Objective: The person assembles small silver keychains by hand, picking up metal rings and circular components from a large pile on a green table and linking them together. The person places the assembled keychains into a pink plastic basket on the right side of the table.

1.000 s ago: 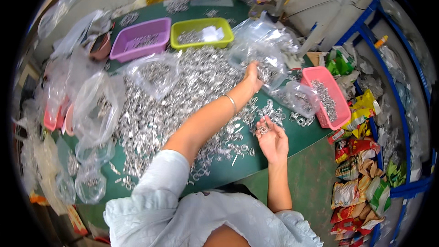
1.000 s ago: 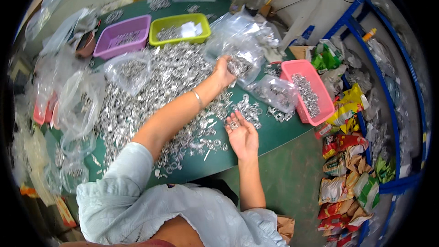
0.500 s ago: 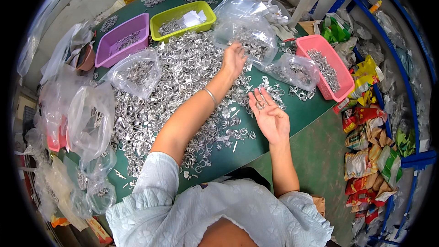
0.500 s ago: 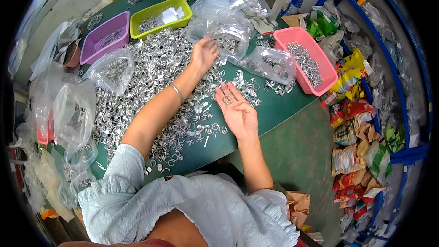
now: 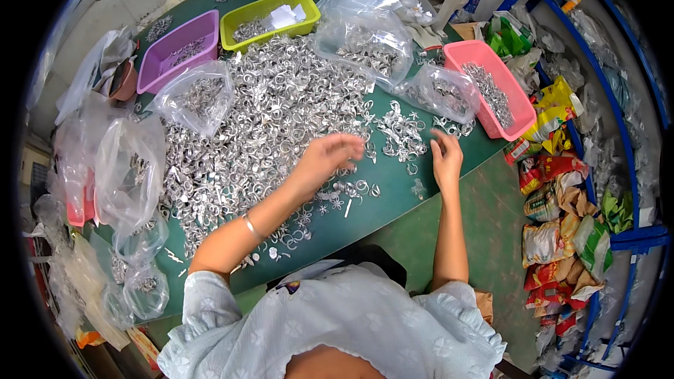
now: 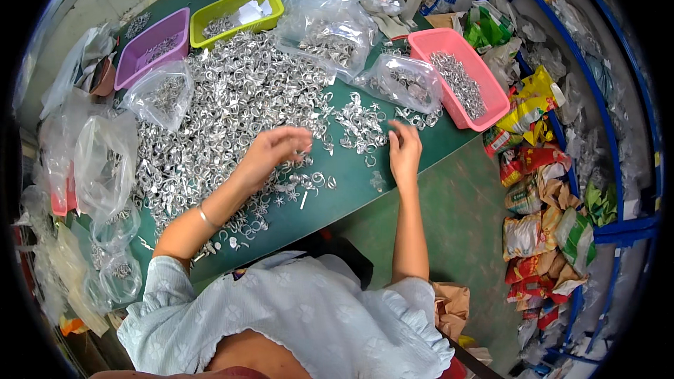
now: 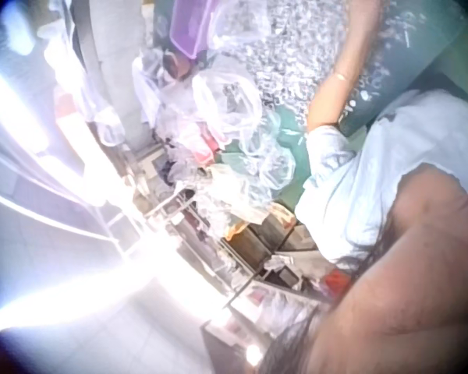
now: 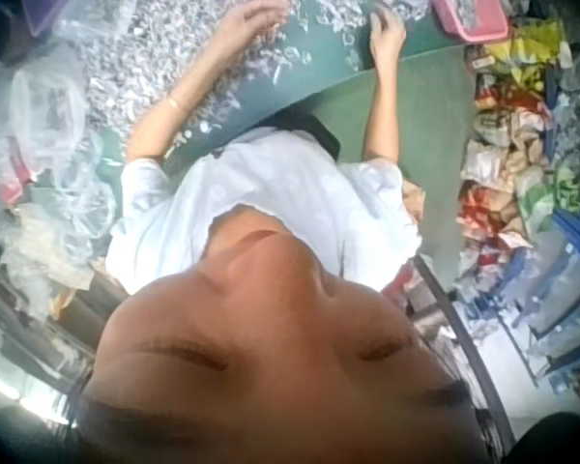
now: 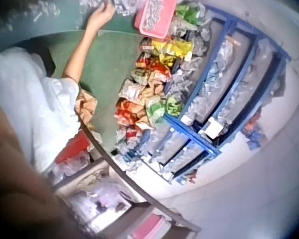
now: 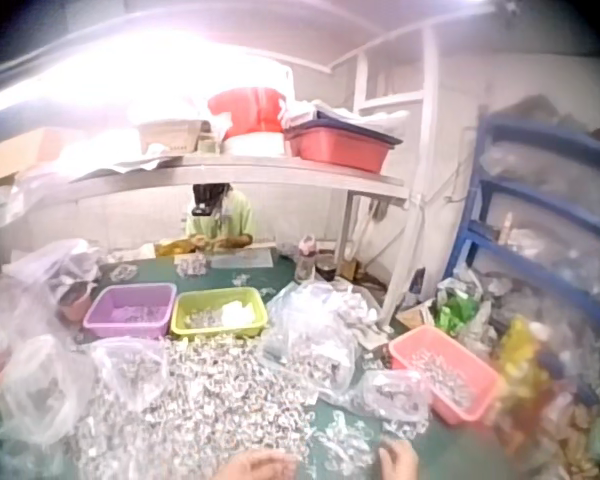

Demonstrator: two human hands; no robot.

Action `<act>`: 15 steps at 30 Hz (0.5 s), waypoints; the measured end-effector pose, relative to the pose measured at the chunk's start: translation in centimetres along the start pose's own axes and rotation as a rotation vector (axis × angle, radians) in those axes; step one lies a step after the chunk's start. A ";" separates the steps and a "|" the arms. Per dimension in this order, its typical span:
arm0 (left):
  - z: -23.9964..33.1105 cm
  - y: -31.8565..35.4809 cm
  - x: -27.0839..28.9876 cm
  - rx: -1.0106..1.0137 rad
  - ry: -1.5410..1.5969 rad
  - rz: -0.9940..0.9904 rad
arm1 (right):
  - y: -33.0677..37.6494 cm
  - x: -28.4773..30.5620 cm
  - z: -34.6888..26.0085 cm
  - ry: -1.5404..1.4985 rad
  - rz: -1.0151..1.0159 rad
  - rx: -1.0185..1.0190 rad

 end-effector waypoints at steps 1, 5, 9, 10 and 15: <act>-0.2 1.0 -0.3 -0.013 -0.033 -0.019 | -1.3 -0.4 -0.2 0.066 -0.040 0.038; -0.6 4.6 -0.6 -0.020 -0.142 -0.023 | -3.2 -3.1 1.2 0.398 -0.167 0.135; -1.7 8.9 1.5 -0.008 -0.054 0.124 | -2.7 0.0 2.3 0.049 -0.048 -0.060; -2.3 10.0 1.9 0.014 -0.009 0.162 | -1.5 0.3 4.8 -0.342 -0.095 -0.426; -4.9 12.6 2.2 0.120 0.263 0.338 | 1.2 -0.6 3.2 -1.694 -0.055 -0.781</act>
Point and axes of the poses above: each hand's wrist, its own y-axis away from the middle knuckle, its own x-axis out of the back of the hand, z = x × y, the point moved 8 cm from there along -y, towards the middle knuckle, and after that the axes turned 13 degrees about -y, right-handed, at the moved point
